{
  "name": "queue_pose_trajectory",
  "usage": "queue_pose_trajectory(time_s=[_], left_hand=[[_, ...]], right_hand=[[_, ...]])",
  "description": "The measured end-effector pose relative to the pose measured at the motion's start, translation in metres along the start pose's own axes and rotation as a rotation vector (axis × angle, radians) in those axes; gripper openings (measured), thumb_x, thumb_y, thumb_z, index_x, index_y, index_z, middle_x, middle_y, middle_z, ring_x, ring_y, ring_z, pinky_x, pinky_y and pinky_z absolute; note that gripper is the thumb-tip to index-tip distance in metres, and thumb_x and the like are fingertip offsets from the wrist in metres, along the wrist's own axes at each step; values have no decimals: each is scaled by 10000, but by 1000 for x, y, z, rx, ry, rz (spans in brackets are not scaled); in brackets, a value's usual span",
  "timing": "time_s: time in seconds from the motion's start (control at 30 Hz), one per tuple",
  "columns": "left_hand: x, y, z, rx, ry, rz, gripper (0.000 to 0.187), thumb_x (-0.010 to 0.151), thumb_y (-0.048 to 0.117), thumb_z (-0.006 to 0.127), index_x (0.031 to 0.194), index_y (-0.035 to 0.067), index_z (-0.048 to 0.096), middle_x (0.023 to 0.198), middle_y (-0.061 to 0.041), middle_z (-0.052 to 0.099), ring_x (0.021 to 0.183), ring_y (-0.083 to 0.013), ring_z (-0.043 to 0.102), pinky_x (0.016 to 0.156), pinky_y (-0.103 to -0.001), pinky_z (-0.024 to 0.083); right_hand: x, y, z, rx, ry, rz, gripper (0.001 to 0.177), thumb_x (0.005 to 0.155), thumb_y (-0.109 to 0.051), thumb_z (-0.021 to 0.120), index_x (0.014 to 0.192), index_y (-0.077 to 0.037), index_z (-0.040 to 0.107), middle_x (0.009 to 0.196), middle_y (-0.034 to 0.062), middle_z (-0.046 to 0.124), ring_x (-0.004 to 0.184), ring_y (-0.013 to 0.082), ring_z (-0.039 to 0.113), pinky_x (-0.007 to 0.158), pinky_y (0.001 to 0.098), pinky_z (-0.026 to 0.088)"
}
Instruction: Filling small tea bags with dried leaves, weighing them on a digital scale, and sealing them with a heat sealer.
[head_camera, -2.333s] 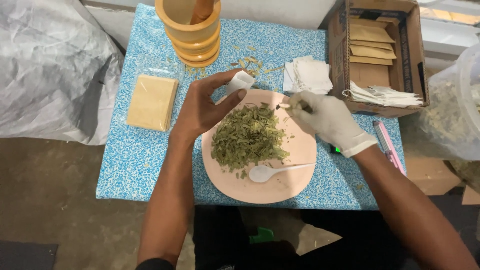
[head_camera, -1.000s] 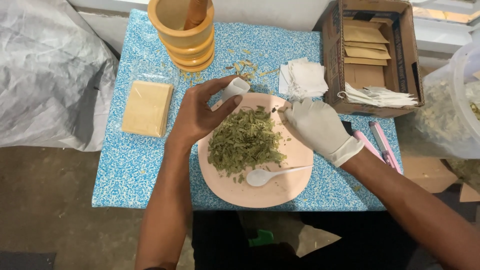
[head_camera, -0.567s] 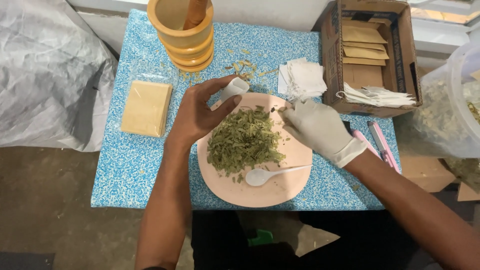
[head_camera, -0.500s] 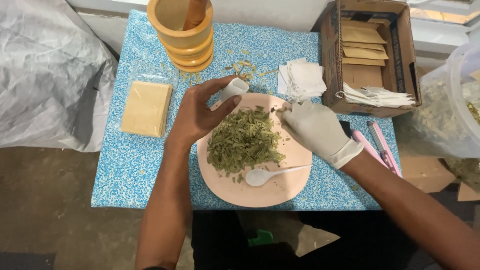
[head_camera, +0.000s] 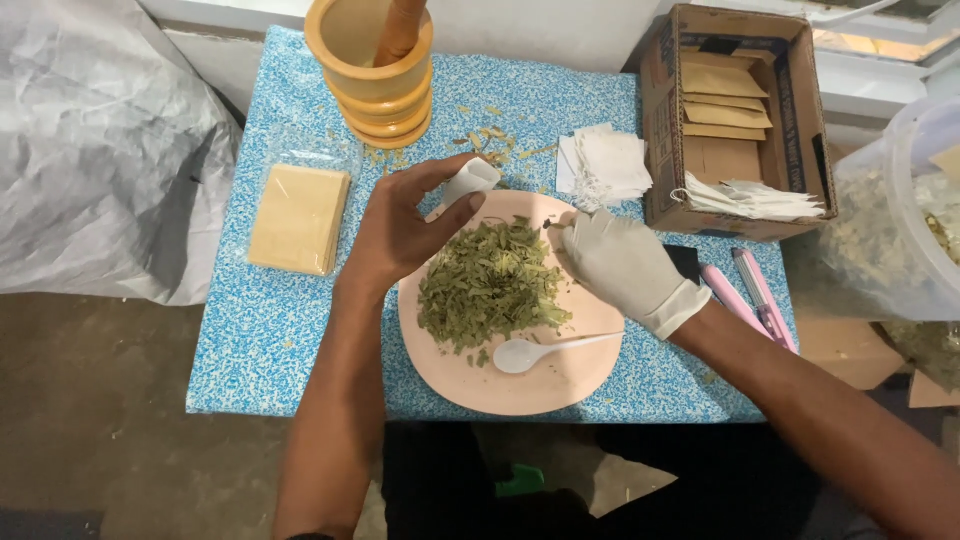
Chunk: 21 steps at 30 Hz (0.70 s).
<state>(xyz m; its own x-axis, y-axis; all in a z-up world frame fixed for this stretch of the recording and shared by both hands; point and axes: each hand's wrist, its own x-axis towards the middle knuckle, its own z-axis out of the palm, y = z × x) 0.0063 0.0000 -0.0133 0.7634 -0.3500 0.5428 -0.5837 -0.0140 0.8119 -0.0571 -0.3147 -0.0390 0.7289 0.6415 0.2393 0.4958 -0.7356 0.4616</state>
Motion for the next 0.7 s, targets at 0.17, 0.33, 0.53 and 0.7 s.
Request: queue_pose_trajectory(time_s=[0.17,0.33,0.53,0.7], left_hand=[[-1,3,-2,21,45,31,410,1063,34,843,1456,114,759,1272,-211,816,1240,-489,750,1091,-707,574],[0,-1,0,42,111,42,454,1038,61,883,1461,179,766,1263,-151,833,1232,-408,781,1104,-655,582],[0,0,-8,87,94,58,433,1076,78,843,1481,190,743,1266,-165,827,1239,-434,769,1065,-674,605],[-1,0,-11,71,26,10,377,1122,203,770,1476,91,702,1474,-120,752,1425,-311,721,1190,-474,637]], right_hand=[[30,15,-30,101,-79,110,243,1086,-407,651,1050,-169,618,773,9,565,755,272,707,578,424,547],[91,47,-9,192,-229,309,352,1148,-338,578,848,-154,595,693,-14,440,685,284,651,556,393,530],[154,47,12,349,-288,340,411,1118,-291,624,726,-196,548,623,-78,402,574,204,624,515,380,528],[130,47,-37,390,-206,209,259,1177,-326,629,1175,-86,727,980,159,728,929,413,695,603,594,546]])
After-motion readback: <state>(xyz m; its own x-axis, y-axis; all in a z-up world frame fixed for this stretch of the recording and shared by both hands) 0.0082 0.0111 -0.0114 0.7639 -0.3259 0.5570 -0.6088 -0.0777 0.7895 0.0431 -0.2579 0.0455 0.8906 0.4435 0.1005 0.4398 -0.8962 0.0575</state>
